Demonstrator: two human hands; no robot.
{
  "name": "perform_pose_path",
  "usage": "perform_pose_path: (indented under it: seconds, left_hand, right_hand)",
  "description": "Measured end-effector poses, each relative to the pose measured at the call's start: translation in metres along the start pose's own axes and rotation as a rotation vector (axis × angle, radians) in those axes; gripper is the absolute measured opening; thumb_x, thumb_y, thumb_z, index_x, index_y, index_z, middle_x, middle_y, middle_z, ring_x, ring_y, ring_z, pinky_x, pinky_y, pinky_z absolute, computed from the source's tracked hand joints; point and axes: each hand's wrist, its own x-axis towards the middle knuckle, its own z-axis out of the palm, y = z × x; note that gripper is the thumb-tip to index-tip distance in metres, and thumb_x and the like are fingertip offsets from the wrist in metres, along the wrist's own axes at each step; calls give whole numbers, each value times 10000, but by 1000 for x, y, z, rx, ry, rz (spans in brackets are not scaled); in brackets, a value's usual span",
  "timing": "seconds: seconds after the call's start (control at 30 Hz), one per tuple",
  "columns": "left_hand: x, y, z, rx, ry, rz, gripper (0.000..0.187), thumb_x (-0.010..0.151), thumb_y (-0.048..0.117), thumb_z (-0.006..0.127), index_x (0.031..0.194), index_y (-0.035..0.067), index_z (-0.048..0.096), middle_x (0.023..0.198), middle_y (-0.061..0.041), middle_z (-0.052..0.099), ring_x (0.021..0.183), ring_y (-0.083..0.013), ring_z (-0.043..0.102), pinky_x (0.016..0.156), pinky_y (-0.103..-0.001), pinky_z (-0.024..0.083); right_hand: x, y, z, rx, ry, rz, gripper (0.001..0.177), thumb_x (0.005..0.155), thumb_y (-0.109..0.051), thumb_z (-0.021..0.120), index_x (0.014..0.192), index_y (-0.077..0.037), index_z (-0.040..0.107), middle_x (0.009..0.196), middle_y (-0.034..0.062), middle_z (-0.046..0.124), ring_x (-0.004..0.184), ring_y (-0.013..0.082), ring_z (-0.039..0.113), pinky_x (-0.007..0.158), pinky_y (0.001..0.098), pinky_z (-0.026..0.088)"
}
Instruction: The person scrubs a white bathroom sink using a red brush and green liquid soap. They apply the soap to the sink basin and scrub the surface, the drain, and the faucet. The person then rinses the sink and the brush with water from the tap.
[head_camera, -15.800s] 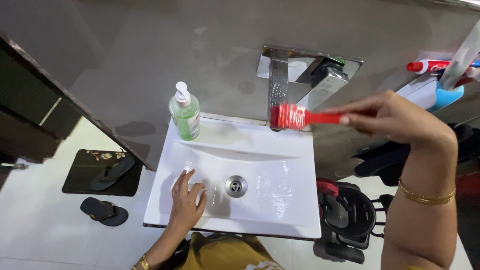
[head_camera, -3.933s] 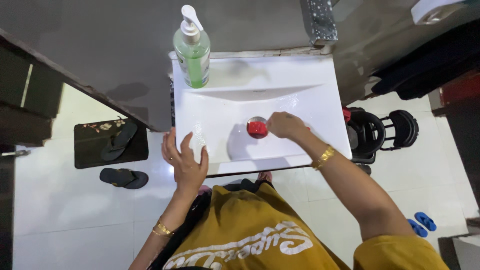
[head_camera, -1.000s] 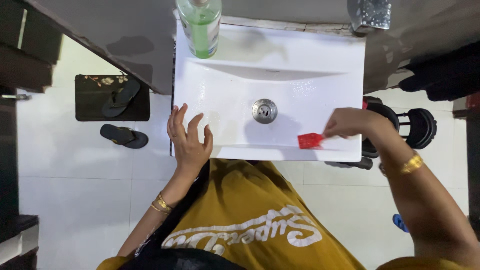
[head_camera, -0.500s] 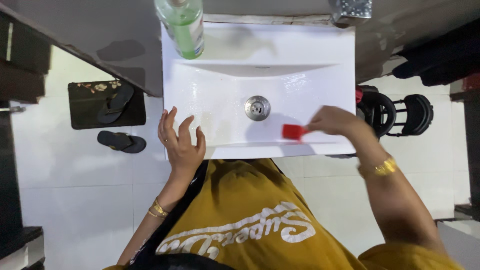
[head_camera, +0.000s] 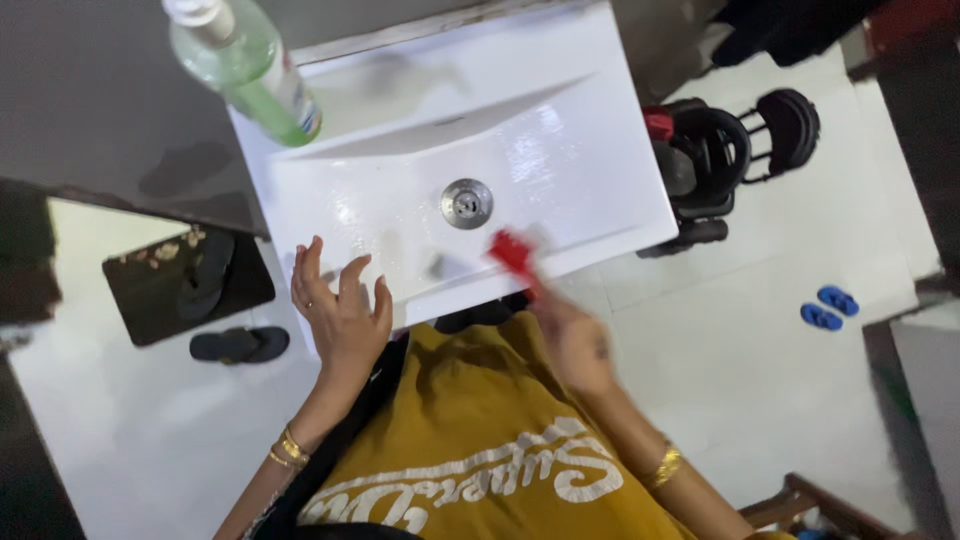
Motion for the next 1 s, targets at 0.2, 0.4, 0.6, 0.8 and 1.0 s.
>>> perform_pose_path:
  seconds: [0.2, 0.4, 0.6, 0.8, 1.0]
  left_hand:
    - [2, -2, -4, -37, -47, 102, 344, 914, 181, 760, 1212, 43, 660, 1540, -245, 288, 1498, -475, 249, 1227, -619, 246]
    - [-1, -6, -3, -66, -61, 156, 340, 915, 197, 767, 1209, 53, 674, 1546, -241, 288, 1498, -479, 246, 1231, -621, 241]
    - [-6, -12, 2, -62, -58, 182, 352, 914, 205, 766, 1220, 61, 671, 1543, -249, 290, 1498, -481, 238, 1220, -639, 233]
    - [-16, -24, 8, -225, 7, 208, 425, 1001, 356, 617, 1301, 55, 616, 1571, -233, 309, 1524, -446, 240, 1244, -629, 226]
    - [-23, -35, 5, -542, 108, 189, 607, 1076, 556, 390, 1349, 42, 559, 1591, -214, 335, 1558, -415, 247, 1295, -609, 247]
  right_hand:
    - [-22, 79, -4, 698, 560, 515, 440, 1062, -115, 575, 1501, -130, 552, 940, 215, 733, 656, 249, 693, 540, 385, 501]
    - [-41, -24, -29, 1005, 450, 234, 467, 968, -142, 586, 1434, -127, 595, 1065, 243, 714, 843, 310, 729, 658, 375, 568]
    - [-29, 30, -37, 784, 272, 743, 415, 1061, -174, 549, 1472, -191, 603, 717, 267, 636, 491, 301, 607, 502, 438, 448]
    - [-24, -5, -33, 1265, 467, 421, 391, 1083, -145, 412, 1421, -117, 608, 826, 271, 646, 539, 335, 543, 513, 451, 447]
    - [-40, -95, -59, 1041, 36, 231, 436, 951, -230, 605, 1387, -245, 614, 766, 190, 702, 497, 267, 610, 483, 410, 478]
